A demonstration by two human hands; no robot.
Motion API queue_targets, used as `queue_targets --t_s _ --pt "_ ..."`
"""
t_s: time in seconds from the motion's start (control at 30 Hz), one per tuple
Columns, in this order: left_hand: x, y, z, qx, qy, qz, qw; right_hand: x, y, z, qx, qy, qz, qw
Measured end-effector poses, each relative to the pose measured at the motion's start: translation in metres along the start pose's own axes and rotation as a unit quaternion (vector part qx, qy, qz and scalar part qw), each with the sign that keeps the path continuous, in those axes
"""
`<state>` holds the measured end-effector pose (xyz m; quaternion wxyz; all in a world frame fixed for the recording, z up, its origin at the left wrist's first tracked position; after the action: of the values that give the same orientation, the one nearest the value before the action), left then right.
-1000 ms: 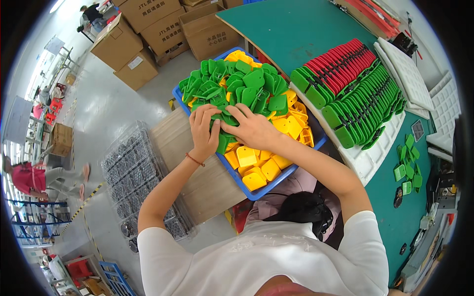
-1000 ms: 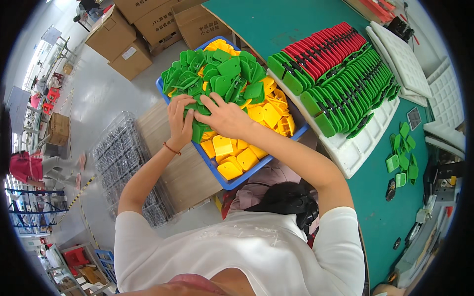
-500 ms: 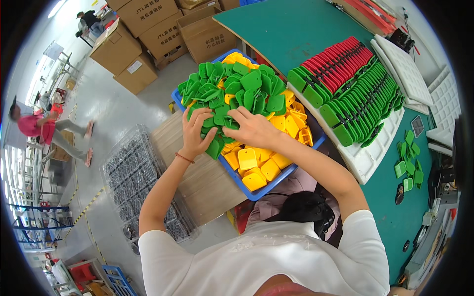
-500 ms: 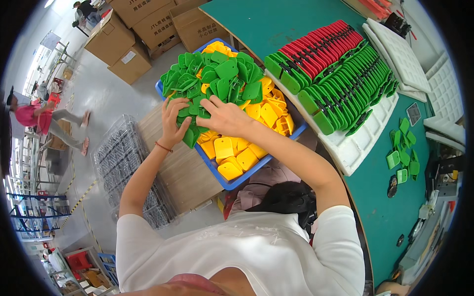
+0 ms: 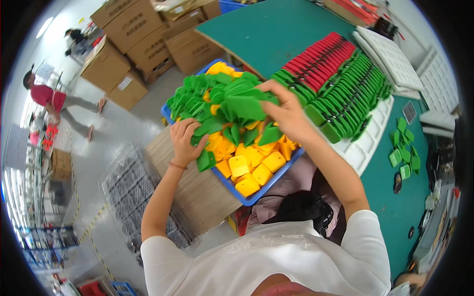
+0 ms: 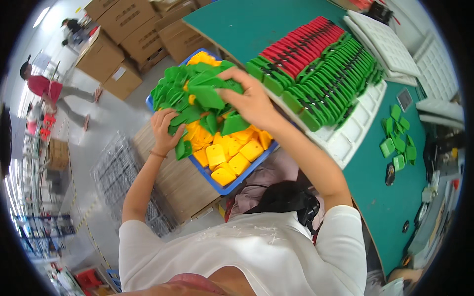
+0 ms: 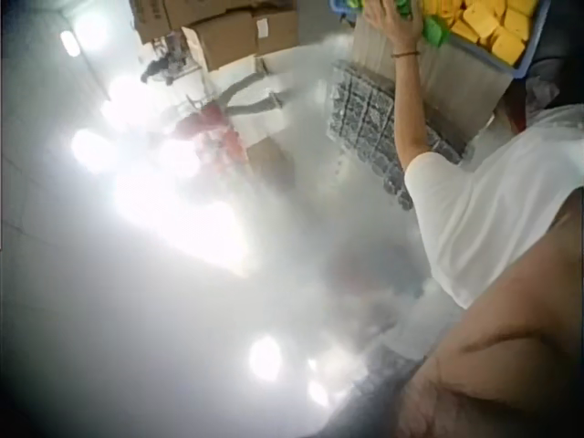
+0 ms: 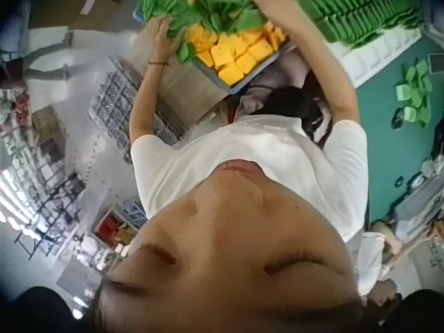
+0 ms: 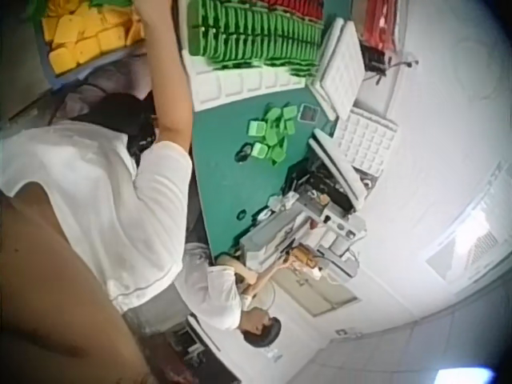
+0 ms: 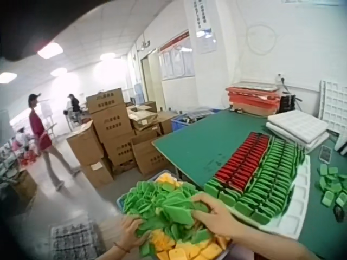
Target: Assemble plastic covers onto electronic components and organize them into a tray.
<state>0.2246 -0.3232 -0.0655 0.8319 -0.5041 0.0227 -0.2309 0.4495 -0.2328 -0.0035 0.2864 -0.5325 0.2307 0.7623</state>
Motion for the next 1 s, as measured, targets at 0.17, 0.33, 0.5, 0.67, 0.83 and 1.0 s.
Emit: queue_targets --t_s 0.17,0.33,0.5,0.67,0.83,1.0 --pt "0.002 0.011 -0.001 0.018 -0.021 0.006 1.000 -0.092 -0.153 -0.091 0.237 -0.004 -0.235 0.943" --pt "0.013 0.009 0.002 0.023 -0.012 -0.012 1.000 -0.139 -0.344 -0.259 0.481 0.182 -0.556 0.653" --pt "0.016 0.014 0.003 0.036 -0.050 -0.017 0.998 -0.117 -0.430 -0.393 0.533 0.343 -0.538 0.556" --pt "0.003 0.009 -0.011 0.080 -0.086 -0.005 0.993 -0.093 -0.449 -0.387 0.417 0.336 -0.580 0.613" --pt "0.002 0.007 -0.010 0.070 -0.100 -0.011 0.992 -0.125 -0.266 -0.241 0.254 0.154 -0.699 0.650" --pt "0.001 0.006 -0.018 0.091 -0.105 -0.010 0.990 -0.046 0.092 -0.158 -0.253 0.009 -0.464 0.849"
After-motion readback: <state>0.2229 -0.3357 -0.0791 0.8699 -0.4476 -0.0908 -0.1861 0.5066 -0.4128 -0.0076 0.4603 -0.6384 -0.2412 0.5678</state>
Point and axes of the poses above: each hand's wrist, its own z-axis towards the middle knuckle, its own y-axis out of the palm, x = y × z, the point moved 7 cm from there along z, towards the middle knuckle, and after that the axes turned 14 degrees about -x, right-handed, at the moved point
